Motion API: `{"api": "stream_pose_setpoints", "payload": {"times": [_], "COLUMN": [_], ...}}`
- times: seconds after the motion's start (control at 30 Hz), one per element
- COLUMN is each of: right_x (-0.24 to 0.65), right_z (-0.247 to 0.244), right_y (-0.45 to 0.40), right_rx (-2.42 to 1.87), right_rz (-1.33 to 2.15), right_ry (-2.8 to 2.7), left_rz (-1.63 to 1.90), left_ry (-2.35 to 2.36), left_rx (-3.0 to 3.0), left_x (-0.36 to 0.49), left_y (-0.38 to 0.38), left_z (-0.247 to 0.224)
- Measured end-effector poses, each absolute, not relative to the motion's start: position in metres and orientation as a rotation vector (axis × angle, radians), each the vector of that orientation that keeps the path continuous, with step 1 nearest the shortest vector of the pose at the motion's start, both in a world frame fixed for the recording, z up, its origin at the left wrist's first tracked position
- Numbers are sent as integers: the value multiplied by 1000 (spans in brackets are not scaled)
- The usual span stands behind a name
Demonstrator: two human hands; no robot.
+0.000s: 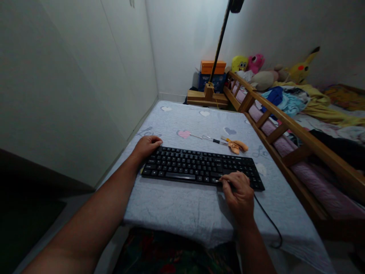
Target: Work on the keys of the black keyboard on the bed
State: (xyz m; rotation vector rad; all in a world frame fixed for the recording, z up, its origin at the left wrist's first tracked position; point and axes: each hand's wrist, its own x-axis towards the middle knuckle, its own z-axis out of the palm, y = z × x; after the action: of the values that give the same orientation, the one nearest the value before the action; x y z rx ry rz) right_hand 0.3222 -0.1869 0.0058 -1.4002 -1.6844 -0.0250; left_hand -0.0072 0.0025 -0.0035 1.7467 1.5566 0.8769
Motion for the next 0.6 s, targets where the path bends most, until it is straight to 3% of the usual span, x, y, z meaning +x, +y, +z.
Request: {"api": "stream_pose_setpoints", "payload": {"times": [0.6], "right_x": [322], "right_z": [9], "right_y": [-188], "right_rx": [-1341], "right_rz": [-7], "right_ry": [-1735], "left_rz": [881], "left_ry": [1545], "left_rx": [1773], "left_x": [-8], "left_y": [4], "left_z": [-4]}}
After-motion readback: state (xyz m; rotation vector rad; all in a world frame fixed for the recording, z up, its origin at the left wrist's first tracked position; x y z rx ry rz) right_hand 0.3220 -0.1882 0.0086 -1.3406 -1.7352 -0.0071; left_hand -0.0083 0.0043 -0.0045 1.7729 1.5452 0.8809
